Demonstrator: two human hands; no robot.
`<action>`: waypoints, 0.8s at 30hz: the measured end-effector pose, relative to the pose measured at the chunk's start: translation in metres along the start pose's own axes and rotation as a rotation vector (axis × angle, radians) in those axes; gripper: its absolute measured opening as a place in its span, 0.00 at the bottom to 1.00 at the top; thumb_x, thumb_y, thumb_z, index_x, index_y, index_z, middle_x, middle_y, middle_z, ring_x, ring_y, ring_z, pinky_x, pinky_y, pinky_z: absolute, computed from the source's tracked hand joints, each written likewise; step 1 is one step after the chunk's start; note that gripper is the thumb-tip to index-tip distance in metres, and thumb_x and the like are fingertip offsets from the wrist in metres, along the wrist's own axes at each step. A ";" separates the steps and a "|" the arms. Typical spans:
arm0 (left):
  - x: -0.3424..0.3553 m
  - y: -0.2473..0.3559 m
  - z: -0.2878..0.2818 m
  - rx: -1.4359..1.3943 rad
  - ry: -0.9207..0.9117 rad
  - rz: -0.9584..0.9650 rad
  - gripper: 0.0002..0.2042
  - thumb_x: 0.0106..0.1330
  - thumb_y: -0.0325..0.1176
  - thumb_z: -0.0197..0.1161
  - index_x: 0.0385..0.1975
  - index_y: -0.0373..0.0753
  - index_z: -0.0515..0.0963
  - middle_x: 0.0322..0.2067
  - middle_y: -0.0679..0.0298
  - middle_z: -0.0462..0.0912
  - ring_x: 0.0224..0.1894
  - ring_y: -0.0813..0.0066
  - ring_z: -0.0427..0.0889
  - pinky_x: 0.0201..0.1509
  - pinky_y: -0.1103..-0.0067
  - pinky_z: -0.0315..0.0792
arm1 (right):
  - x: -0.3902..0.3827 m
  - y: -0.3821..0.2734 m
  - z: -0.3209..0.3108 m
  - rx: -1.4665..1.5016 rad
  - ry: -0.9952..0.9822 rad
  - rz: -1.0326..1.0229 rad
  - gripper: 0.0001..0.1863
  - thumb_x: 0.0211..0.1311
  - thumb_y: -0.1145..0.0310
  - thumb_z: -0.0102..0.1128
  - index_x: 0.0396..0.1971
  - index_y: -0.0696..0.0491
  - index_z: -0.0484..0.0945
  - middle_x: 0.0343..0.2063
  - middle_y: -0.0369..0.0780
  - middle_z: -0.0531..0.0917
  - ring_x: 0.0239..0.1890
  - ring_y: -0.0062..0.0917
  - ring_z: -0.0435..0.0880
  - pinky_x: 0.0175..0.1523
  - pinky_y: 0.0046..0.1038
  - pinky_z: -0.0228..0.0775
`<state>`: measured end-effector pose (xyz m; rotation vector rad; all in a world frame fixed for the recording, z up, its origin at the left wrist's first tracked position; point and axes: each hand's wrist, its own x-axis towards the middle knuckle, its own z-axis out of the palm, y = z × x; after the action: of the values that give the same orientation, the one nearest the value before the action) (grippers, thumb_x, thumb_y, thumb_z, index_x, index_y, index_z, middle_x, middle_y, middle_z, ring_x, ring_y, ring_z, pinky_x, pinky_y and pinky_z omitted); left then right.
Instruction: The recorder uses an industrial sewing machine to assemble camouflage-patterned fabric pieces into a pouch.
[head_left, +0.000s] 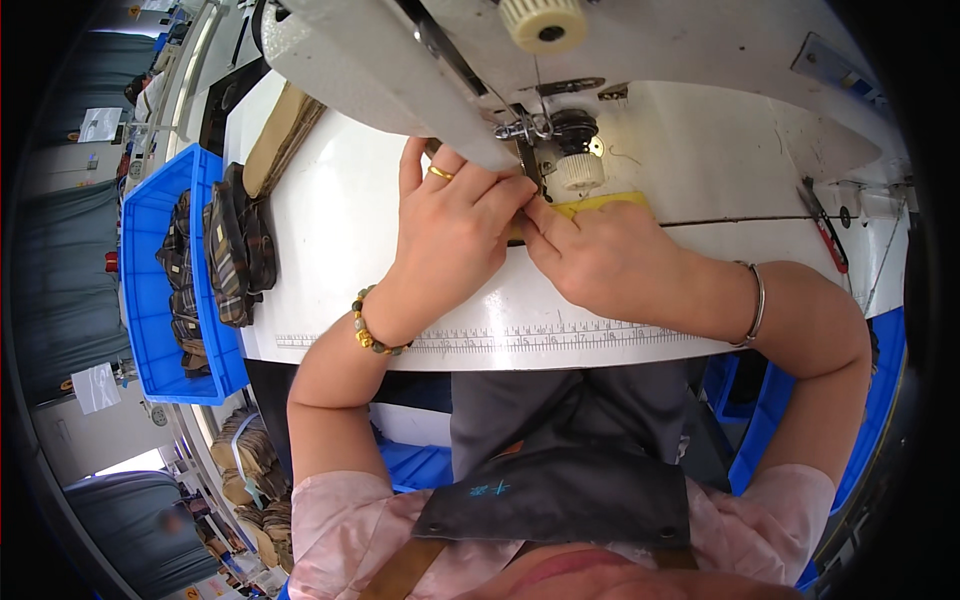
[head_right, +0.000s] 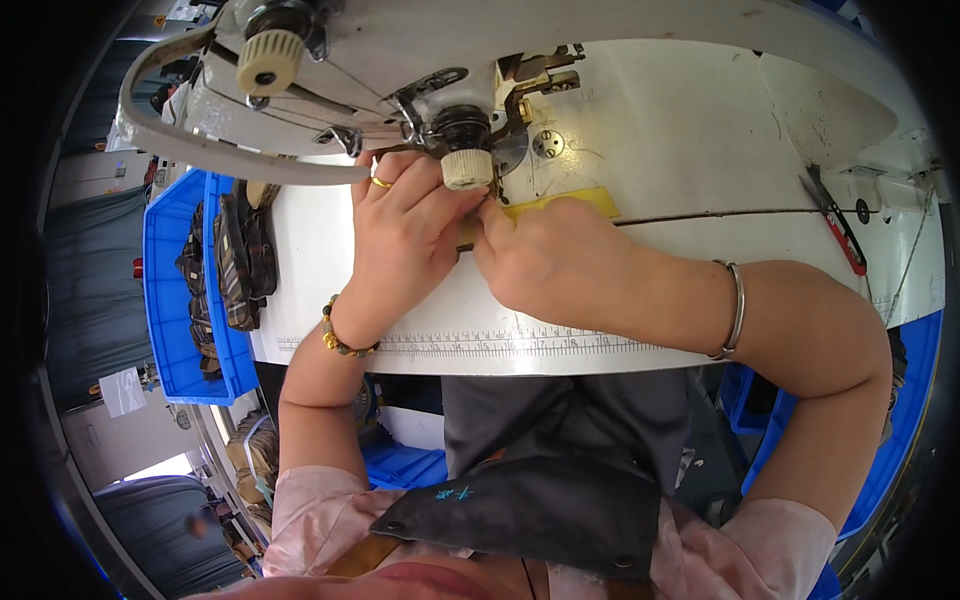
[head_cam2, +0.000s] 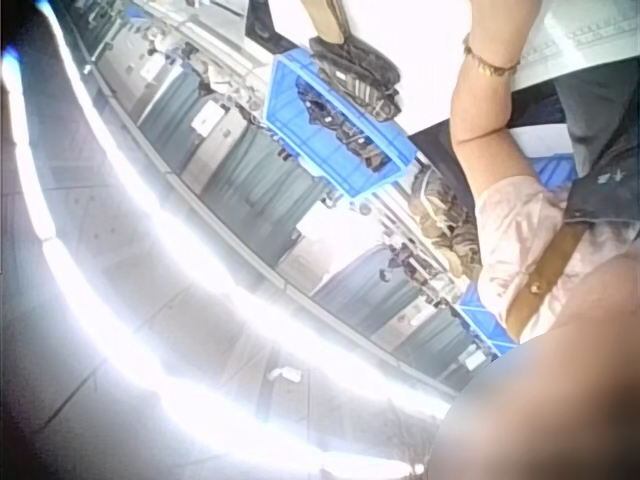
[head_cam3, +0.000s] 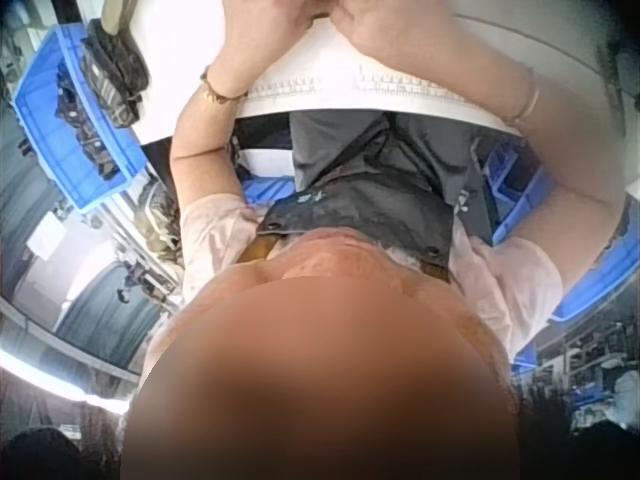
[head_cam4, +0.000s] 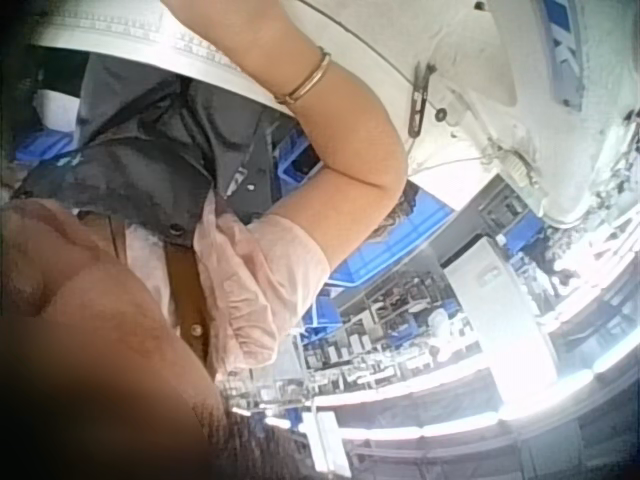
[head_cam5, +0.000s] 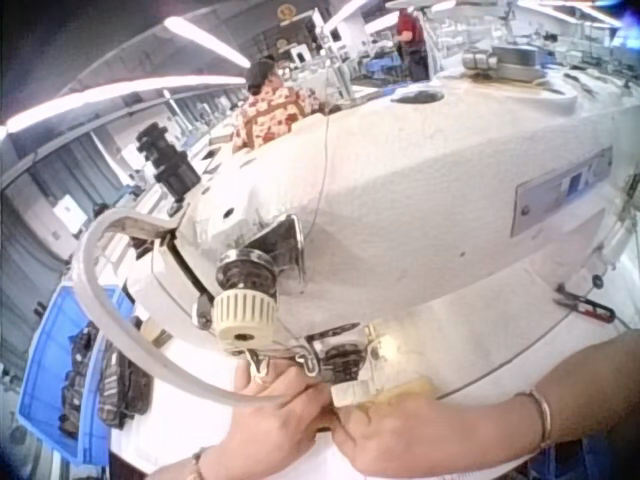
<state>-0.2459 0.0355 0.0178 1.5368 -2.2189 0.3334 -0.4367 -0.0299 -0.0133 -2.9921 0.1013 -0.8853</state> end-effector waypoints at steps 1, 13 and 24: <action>0.002 0.000 0.001 0.011 -0.004 0.012 0.09 0.51 0.27 0.69 0.32 0.46 0.86 0.32 0.71 0.78 0.42 0.66 0.78 0.57 0.57 0.63 | 0.001 0.000 -0.001 0.008 -0.019 0.008 0.12 0.50 0.70 0.60 0.30 0.63 0.81 0.32 0.50 0.84 0.18 0.25 0.82 0.20 0.28 0.73; 0.004 -0.002 0.001 -0.172 -0.027 -0.102 0.09 0.48 0.25 0.68 0.29 0.44 0.85 0.33 0.68 0.83 0.45 0.64 0.78 0.62 0.58 0.59 | 0.001 0.001 0.000 -0.044 -0.075 -0.007 0.14 0.53 0.69 0.58 0.37 0.62 0.83 0.39 0.48 0.85 0.21 0.24 0.82 0.20 0.26 0.72; -0.003 0.005 -0.015 -0.107 -0.058 -0.126 0.04 0.55 0.30 0.69 0.30 0.46 0.84 0.36 0.72 0.80 0.49 0.67 0.78 0.71 0.45 0.52 | -0.002 0.001 0.005 -0.036 -0.075 -0.033 0.14 0.55 0.69 0.59 0.38 0.60 0.82 0.42 0.49 0.84 0.19 0.24 0.82 0.20 0.26 0.74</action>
<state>-0.2464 0.0461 0.0296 1.6373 -2.1339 0.1315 -0.4355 -0.0310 -0.0182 -3.0647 0.0673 -0.7805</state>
